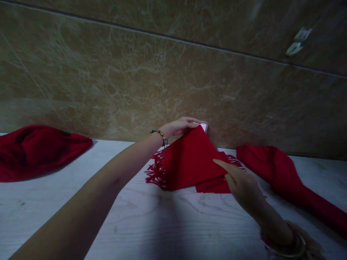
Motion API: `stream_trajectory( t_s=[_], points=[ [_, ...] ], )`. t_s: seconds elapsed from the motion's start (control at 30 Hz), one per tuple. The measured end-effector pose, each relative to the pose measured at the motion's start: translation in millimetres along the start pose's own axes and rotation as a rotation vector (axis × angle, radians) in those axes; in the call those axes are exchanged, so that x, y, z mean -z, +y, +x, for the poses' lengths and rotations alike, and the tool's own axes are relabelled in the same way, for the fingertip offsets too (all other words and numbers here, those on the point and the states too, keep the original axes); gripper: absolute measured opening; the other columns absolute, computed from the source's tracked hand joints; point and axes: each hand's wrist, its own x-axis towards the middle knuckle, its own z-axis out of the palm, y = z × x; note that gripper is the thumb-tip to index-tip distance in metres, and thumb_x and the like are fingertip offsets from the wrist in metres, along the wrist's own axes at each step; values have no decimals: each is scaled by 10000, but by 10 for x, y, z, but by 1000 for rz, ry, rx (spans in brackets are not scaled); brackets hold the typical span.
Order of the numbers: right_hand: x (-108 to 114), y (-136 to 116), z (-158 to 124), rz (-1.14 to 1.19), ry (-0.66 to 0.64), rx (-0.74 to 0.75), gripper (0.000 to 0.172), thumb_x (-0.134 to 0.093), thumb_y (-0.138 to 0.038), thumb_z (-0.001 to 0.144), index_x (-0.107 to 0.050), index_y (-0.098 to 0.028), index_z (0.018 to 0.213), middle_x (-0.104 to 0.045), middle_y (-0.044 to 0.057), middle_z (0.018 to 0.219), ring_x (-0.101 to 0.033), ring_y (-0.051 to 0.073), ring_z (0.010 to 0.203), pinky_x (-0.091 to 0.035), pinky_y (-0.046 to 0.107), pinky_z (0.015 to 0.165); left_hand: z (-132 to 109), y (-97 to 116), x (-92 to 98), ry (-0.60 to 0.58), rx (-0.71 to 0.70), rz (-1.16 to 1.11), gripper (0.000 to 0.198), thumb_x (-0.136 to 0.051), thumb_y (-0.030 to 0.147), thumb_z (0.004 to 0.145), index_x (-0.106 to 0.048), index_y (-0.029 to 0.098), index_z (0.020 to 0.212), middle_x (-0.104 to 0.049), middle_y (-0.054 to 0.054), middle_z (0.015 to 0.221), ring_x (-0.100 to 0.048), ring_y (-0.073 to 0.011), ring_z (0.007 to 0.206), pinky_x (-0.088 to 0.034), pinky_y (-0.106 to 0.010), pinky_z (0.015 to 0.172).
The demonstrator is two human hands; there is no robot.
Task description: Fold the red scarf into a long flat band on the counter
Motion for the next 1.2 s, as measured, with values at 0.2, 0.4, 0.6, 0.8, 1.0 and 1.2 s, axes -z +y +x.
stream_trajectory(
  t_s=[0.2,0.4,0.6,0.8,1.0,1.2],
  points=[
    [97,707,-538,131,12,-388,421,-313,-145,790,-589,-209,1101,-679,45,1003,-646,190,884,-544,318,754,730,-31,-808,-52,-72,381,341,-440,108,878,-456,58,1215,-587,-145,1088,-578,-99,830,-448,-242,762],
    [-299,1131,-1089,171,-78,-372,385,-356,-151,779,-581,-210,1085,-672,68,993,-641,199,895,-551,338,740,875,-520,-1153,-116,-42,769,320,-524,105,798,-533,46,1112,-597,-150,1067,-552,-212,973,-414,-354,880],
    [-412,1073,-1148,1,-126,-254,445,-379,-110,788,-520,-240,1191,-499,87,1262,-487,222,1148,-457,418,922,49,-924,-975,-198,-273,1281,431,-526,295,843,-477,115,1231,-375,-162,1345,-353,-240,1231,-274,-343,1018],
    [-365,1072,-999,-61,-245,-81,370,-402,-105,808,-589,-208,1111,-544,93,1229,-462,228,1177,-425,424,965,-631,-956,-995,-326,-148,1480,684,-534,514,788,-352,153,1339,-294,-165,1413,-246,-295,1298,-265,-399,1021],
    [-395,1102,-991,-12,-318,-80,399,-366,-85,830,-547,-198,1167,-572,80,1211,-442,210,1203,-432,430,964,-650,-893,-996,-430,-192,1524,523,-528,315,840,-381,162,1318,-345,-138,1395,-289,-237,1290,-274,-330,1016],
    [-439,1116,-1033,37,-310,-97,444,-325,-44,823,-513,-181,1201,-535,95,1257,-399,194,1237,-405,424,993,-627,-1049,-995,-367,-245,1592,518,-466,83,837,-342,133,1337,-362,-151,1382,-302,-254,1285,-290,-383,1015]
  ],
)
